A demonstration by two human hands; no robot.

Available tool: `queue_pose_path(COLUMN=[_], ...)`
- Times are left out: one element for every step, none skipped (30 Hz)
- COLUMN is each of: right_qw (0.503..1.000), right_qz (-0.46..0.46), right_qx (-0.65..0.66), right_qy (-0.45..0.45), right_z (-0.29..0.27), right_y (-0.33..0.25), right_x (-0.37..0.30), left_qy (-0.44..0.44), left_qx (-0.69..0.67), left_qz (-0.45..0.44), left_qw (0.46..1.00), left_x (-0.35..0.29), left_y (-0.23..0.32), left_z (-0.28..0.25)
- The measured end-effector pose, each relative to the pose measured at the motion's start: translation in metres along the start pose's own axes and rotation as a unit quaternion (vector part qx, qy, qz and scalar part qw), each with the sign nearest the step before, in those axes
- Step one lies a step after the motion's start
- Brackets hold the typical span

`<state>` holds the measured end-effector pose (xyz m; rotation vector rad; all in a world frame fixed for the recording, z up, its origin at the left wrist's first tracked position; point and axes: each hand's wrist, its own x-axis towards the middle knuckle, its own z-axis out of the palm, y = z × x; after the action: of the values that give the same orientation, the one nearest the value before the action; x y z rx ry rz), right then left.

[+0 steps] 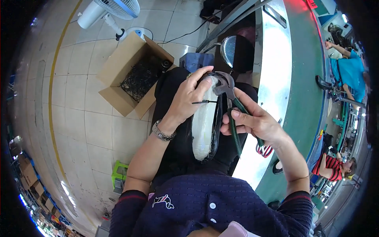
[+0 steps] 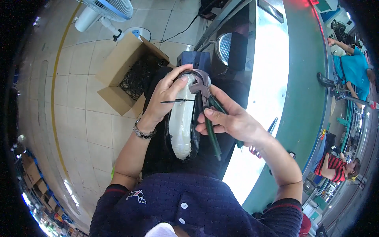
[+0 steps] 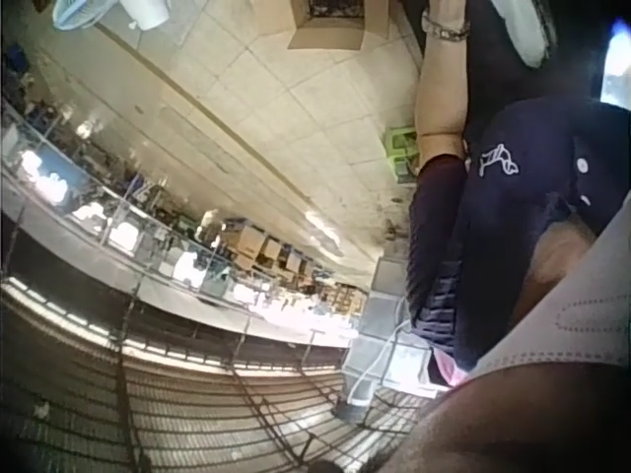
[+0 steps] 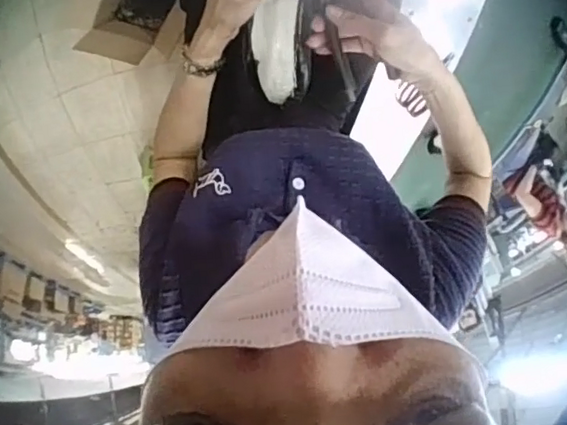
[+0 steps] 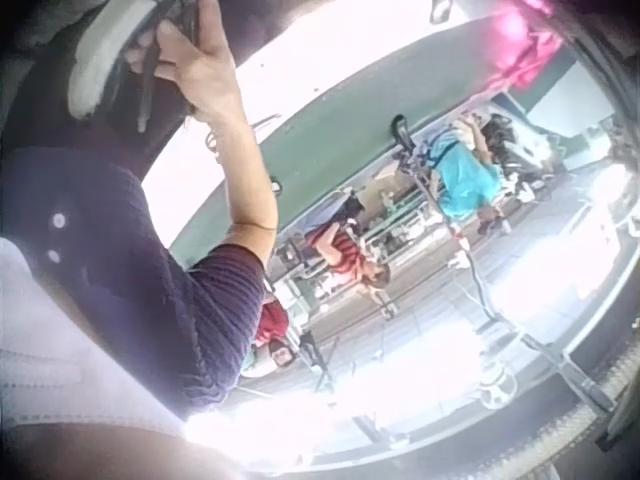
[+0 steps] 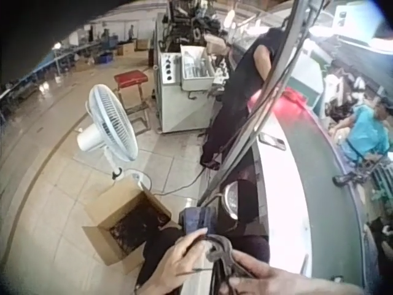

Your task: Manually assembling and finishing leather shoes using pliers, hammers, and adhesive in a factory setting.

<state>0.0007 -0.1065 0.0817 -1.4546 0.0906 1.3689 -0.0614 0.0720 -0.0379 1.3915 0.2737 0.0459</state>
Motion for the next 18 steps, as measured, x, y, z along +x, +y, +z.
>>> queue_pose_path(right_qw=[1.000, 1.000, 0.998, 0.991, 0.985, 0.985, 0.973, 0.958, 0.953, 0.953, 0.946, 0.938, 0.934, 0.934, 0.933, 0.931, 0.931, 0.918], right_qz=[0.023, 0.024, -0.009, -0.042, -0.082, -0.083, -0.113, -0.143, -0.144, -0.146, -0.160, -0.173, -0.188, -0.191, -0.171, -0.151, -0.152, -0.118], right_qx=[-0.015, -0.013, -0.067, -0.125, -0.153, -0.154, -0.200, -0.244, -0.259, -0.258, -0.272, -0.287, -0.291, -0.289, -0.308, -0.329, -0.328, -0.375], right_qy=[0.014, 0.015, 0.009, 0.002, 0.007, 0.006, 0.029, 0.052, 0.070, 0.070, 0.076, 0.083, 0.084, 0.084, 0.069, 0.052, 0.052, 0.050], right_z=[0.000, 0.000, 0.002, 0.002, 0.000, -0.001, -0.002, -0.002, -0.002, -0.001, -0.001, -0.002, -0.002, -0.003, -0.004, -0.006, -0.007, -0.007], right_y=[-0.002, -0.001, 0.000, -0.001, 0.010, 0.019, 0.027, 0.033, 0.038, 0.041, 0.043, 0.045, 0.047, 0.044, 0.038, 0.031, 0.023, 0.014], right_x=[0.001, 0.002, 0.003, 0.003, 0.005, 0.005, 0.006, 0.007, 0.007, 0.007, 0.006, 0.006, 0.007, 0.005, 0.000, -0.002, -0.006, -0.009], left_qy=[-0.002, -0.003, 0.003, 0.011, 0.013, 0.019, 0.025, 0.027, 0.030, 0.031, 0.030, 0.028, 0.027, 0.026, 0.002, -0.018, -0.019, 0.001], left_qx=[-0.003, -0.003, -0.006, -0.010, -0.010, -0.001, 0.009, 0.010, 0.018, 0.027, 0.029, 0.014, 0.001, 0.005, -0.075, -0.154, -0.153, -0.180], left_qz=[-0.008, -0.009, -0.013, -0.014, -0.013, -0.003, 0.007, 0.008, 0.016, 0.024, 0.025, 0.045, 0.063, 0.064, 0.018, -0.027, -0.027, -0.049], left_qw=[1.000, 1.000, 1.000, 1.000, 1.000, 1.000, 1.000, 1.000, 0.999, 0.999, 0.999, 0.999, 0.998, 0.998, 0.997, 0.987, 0.988, 0.982], left_x=[0.000, 0.000, -0.001, 0.000, -0.001, -0.002, -0.002, -0.002, -0.002, -0.003, -0.003, -0.002, -0.002, -0.004, -0.007, -0.008, -0.008, -0.006], left_y=[0.001, 0.002, 0.002, 0.003, 0.005, 0.006, 0.007, 0.008, 0.008, 0.007, 0.004, 0.000, -0.001, 0.000, 0.001, 0.001, 0.006, 0.014], left_z=[-0.001, -0.001, 0.000, 0.001, 0.002, 0.004, 0.005, 0.007, 0.009, 0.009, 0.010, 0.010, 0.008, 0.006, 0.004, 0.002, 0.004, 0.008])
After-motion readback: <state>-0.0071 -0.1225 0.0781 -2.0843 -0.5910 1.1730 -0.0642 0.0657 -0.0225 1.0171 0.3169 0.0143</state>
